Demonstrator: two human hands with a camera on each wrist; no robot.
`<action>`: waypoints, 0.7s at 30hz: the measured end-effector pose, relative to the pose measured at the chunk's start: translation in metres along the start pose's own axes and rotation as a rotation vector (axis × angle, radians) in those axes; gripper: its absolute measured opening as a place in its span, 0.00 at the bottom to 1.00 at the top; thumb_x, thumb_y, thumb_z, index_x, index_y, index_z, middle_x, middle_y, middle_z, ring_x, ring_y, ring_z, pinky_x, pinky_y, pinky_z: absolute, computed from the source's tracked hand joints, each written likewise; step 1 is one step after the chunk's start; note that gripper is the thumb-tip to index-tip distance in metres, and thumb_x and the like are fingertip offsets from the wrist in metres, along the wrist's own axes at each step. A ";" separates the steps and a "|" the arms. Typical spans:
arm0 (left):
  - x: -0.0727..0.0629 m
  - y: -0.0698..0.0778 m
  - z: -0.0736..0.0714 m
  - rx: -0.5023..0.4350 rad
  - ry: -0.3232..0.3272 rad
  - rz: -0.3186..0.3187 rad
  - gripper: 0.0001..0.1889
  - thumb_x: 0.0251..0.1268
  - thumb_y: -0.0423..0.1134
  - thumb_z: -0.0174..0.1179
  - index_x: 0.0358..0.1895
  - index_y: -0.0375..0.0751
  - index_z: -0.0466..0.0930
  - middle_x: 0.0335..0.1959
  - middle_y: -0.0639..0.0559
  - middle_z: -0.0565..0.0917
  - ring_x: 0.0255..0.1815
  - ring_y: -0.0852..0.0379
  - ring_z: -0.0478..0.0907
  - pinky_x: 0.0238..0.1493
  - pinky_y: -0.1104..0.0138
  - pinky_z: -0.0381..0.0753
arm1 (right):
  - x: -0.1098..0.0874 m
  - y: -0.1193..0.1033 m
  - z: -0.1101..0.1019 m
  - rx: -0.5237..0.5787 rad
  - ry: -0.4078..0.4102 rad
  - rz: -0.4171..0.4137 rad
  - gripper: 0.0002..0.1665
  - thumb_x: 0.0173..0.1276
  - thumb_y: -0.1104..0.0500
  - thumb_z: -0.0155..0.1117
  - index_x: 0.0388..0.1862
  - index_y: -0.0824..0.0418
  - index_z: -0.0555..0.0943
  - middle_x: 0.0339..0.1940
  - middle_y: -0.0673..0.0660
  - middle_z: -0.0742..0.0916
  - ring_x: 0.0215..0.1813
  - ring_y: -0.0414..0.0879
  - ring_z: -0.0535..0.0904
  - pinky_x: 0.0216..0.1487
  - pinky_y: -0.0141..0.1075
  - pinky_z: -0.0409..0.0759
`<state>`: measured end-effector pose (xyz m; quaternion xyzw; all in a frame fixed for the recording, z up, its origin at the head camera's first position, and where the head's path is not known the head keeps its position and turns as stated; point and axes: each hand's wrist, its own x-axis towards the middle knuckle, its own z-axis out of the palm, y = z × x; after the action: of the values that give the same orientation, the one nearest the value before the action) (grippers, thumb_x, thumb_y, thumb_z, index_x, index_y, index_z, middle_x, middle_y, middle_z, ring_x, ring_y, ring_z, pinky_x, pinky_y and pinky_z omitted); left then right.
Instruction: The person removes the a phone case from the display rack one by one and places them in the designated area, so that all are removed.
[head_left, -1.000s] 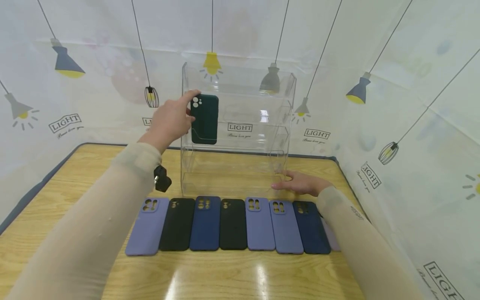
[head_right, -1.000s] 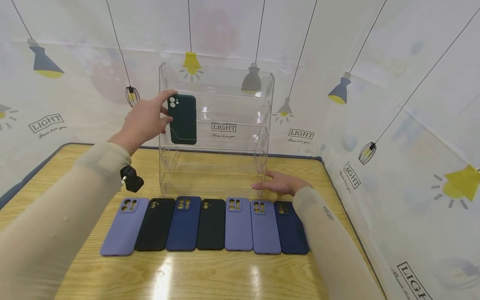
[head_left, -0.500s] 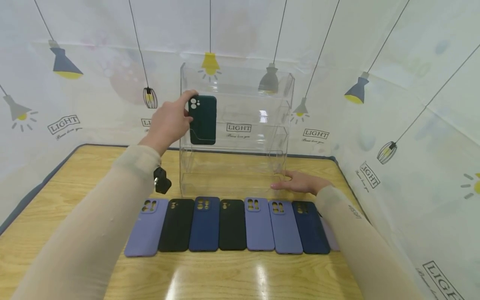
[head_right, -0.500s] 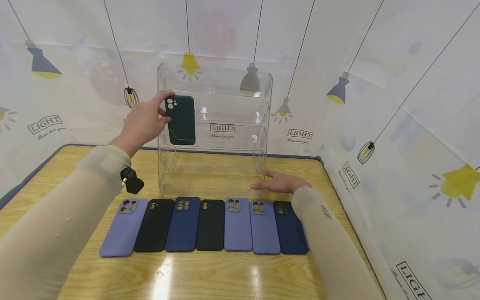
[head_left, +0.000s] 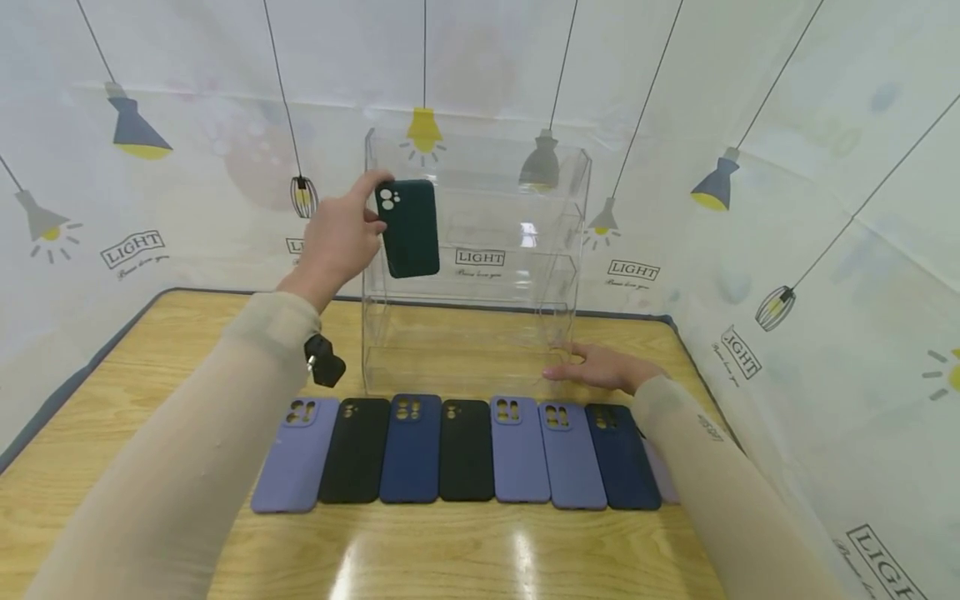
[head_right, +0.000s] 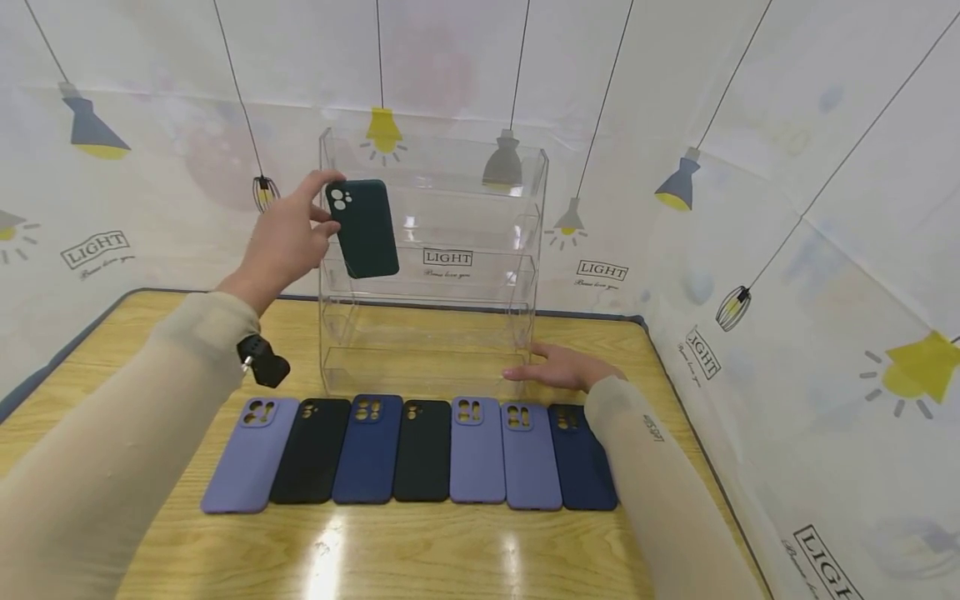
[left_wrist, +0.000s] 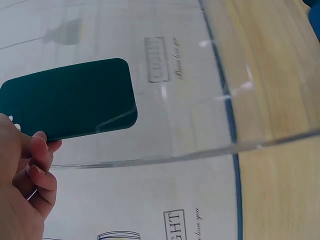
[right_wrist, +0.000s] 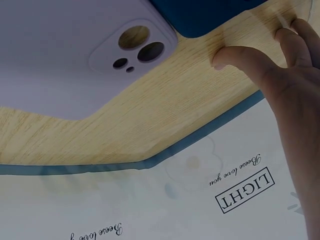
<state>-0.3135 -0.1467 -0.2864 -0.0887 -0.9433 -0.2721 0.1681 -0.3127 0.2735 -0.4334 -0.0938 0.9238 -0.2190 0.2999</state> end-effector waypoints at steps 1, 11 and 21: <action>0.000 0.001 -0.003 -0.020 0.023 -0.001 0.34 0.81 0.31 0.55 0.83 0.61 0.60 0.55 0.34 0.90 0.30 0.40 0.86 0.25 0.60 0.70 | 0.000 0.000 0.000 -0.001 -0.001 -0.001 0.63 0.67 0.17 0.57 0.90 0.45 0.52 0.89 0.67 0.59 0.89 0.70 0.52 0.84 0.69 0.54; -0.003 0.003 -0.038 -0.226 0.147 -0.062 0.34 0.80 0.34 0.59 0.81 0.68 0.65 0.58 0.36 0.90 0.33 0.42 0.90 0.24 0.70 0.76 | -0.002 0.001 0.001 0.004 0.001 -0.016 0.60 0.70 0.19 0.56 0.91 0.44 0.51 0.89 0.68 0.57 0.89 0.71 0.50 0.84 0.71 0.55; -0.032 -0.039 -0.070 -0.296 0.013 -0.147 0.36 0.78 0.37 0.63 0.82 0.70 0.64 0.57 0.32 0.88 0.21 0.59 0.79 0.23 0.67 0.76 | -0.002 0.000 0.001 0.008 0.000 -0.009 0.64 0.66 0.16 0.57 0.91 0.44 0.51 0.89 0.66 0.58 0.89 0.70 0.51 0.84 0.70 0.54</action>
<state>-0.2754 -0.2202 -0.2613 -0.0414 -0.8958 -0.4203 0.1387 -0.3103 0.2734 -0.4333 -0.0970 0.9225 -0.2239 0.2992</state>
